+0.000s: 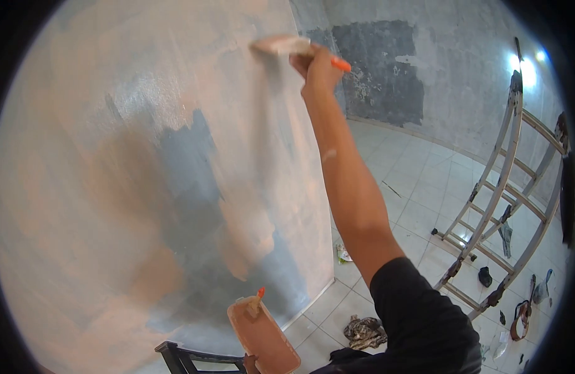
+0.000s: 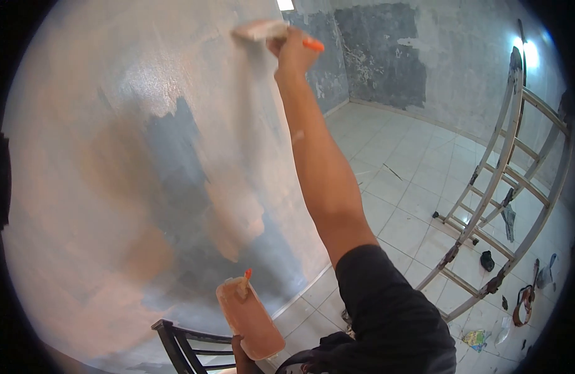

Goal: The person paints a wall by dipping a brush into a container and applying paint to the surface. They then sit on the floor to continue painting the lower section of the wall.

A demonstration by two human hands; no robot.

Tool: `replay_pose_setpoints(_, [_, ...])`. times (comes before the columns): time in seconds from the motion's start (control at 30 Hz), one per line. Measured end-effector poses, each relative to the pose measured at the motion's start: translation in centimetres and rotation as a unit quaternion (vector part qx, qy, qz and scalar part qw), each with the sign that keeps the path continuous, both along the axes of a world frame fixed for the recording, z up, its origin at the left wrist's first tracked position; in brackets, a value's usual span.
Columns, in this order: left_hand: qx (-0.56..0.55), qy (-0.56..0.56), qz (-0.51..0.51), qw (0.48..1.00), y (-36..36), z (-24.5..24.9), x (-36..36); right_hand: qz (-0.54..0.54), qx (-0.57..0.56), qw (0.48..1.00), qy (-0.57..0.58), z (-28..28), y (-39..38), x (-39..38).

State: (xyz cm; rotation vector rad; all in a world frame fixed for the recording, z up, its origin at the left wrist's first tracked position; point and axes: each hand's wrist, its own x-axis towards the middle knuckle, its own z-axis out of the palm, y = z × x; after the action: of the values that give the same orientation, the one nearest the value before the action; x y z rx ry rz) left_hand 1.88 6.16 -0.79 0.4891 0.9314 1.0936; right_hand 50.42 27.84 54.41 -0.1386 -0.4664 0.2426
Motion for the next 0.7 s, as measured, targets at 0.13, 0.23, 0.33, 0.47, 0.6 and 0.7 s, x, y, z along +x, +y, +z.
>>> replay_pose_setpoints(0.13, [0.007,0.007,0.001,1.000,-0.4,-0.3,0.1,0.010,0.029,0.999,0.017,5.1,1.4,-0.2])
replay_pose_setpoints(0.23, [0.014,0.023,0.005,1.000,0.0,-1.3,-0.4,-0.013,-0.037,0.999,0.030,1.8,3.2,0.0])
replay_pose_setpoints(0.33, [0.011,0.032,0.016,0.999,-0.2,-0.5,0.2,-0.038,-0.108,0.993,0.027,-7.0,2.2,-0.3])
replay_pose_setpoints(0.47, [0.020,0.030,0.010,0.999,-0.3,0.8,0.8,-0.022,-0.151,0.988,-0.004,-10.2,-1.8,-0.5])
replay_pose_setpoints(0.6, [0.038,0.073,-0.009,0.997,-0.3,1.7,1.2,0.009,0.028,0.998,-0.057,-0.8,0.1,0.4])
replay_pose_setpoints(0.7, [0.034,0.106,-0.017,0.994,0.1,1.7,1.5,0.035,-0.038,0.994,-0.094,-1.7,0.6,0.9])
